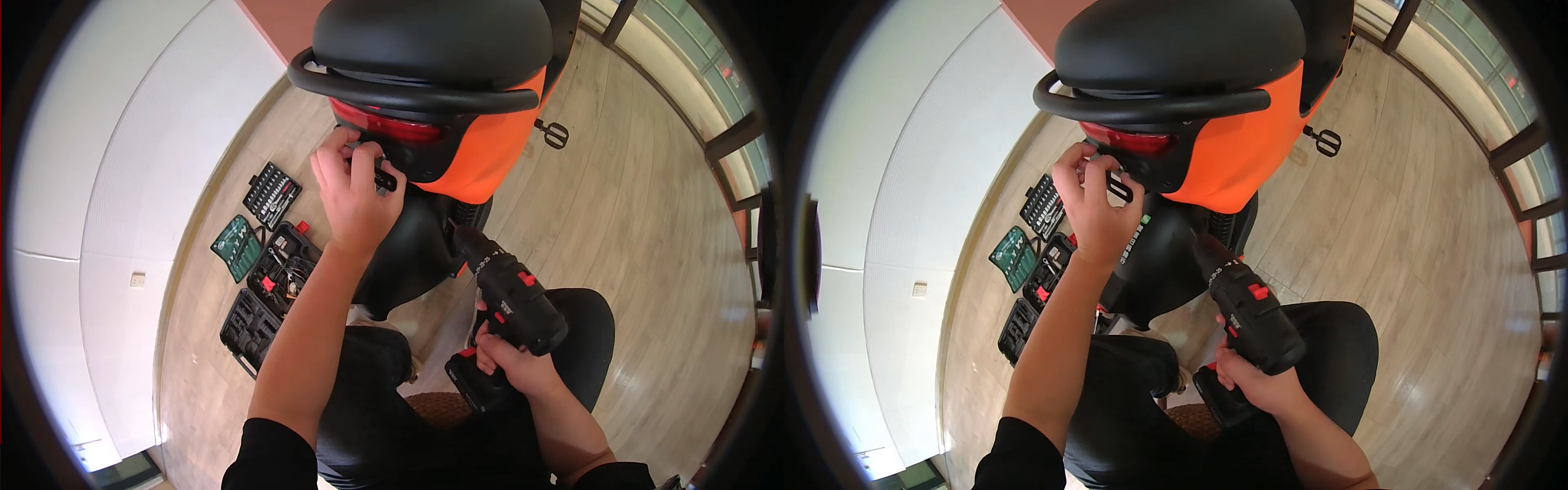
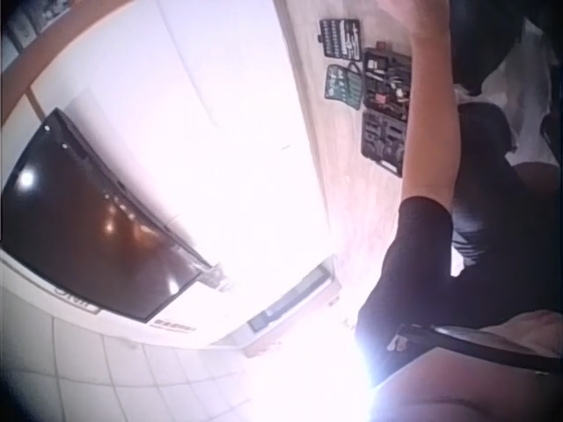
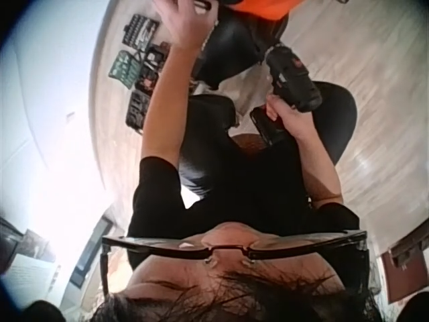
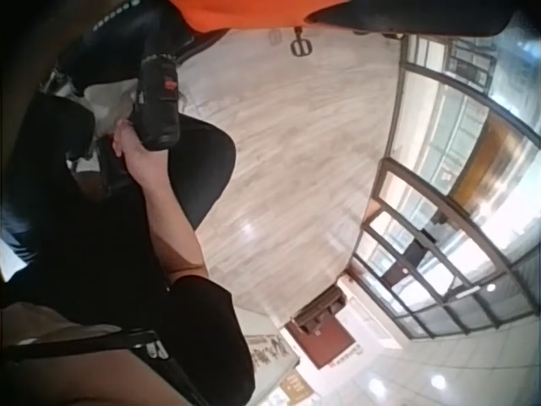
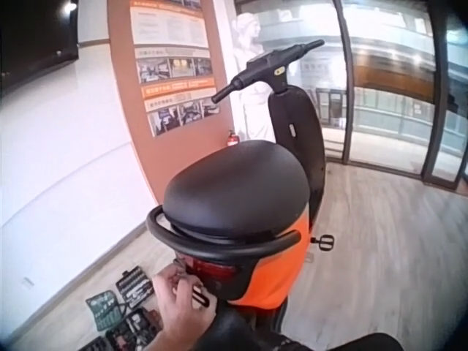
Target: Using an electric drill and hand tools to remove or install panels on an electric scooter.
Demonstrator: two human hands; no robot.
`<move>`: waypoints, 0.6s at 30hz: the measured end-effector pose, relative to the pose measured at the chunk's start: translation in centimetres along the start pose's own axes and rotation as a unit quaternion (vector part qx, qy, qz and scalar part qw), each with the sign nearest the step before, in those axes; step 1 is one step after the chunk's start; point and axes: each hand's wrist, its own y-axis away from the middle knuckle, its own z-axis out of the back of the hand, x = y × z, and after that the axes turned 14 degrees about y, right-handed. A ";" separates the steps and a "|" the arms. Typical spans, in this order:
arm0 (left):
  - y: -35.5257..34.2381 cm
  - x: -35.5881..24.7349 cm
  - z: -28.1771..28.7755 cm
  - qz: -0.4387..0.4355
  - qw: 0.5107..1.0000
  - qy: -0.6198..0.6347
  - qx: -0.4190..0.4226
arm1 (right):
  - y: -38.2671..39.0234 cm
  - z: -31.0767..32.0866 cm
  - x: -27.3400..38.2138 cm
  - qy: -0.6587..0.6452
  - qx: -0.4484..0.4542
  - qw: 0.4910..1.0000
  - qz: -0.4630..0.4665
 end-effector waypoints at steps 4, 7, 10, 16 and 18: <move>-0.3 0.2 -0.2 -0.012 1.000 0.016 -0.001 | -0.3 -0.5 -0.7 0.119 -0.016 0.991 0.056; -0.4 0.2 0.4 0.008 0.999 0.028 0.024 | -0.4 -0.8 -1.6 0.196 -0.037 0.978 0.053; -0.3 -0.3 1.4 0.082 0.991 0.059 0.087 | -0.5 -2.1 -0.9 0.116 -0.063 0.991 0.028; 0.2 -0.6 5.2 0.173 0.968 0.142 0.111 | -0.7 -1.6 -2.4 0.239 -0.083 0.967 0.030; 0.0 -0.4 6.5 0.217 0.958 0.141 0.123 | -0.9 -1.6 -2.7 0.328 -0.100 0.932 0.117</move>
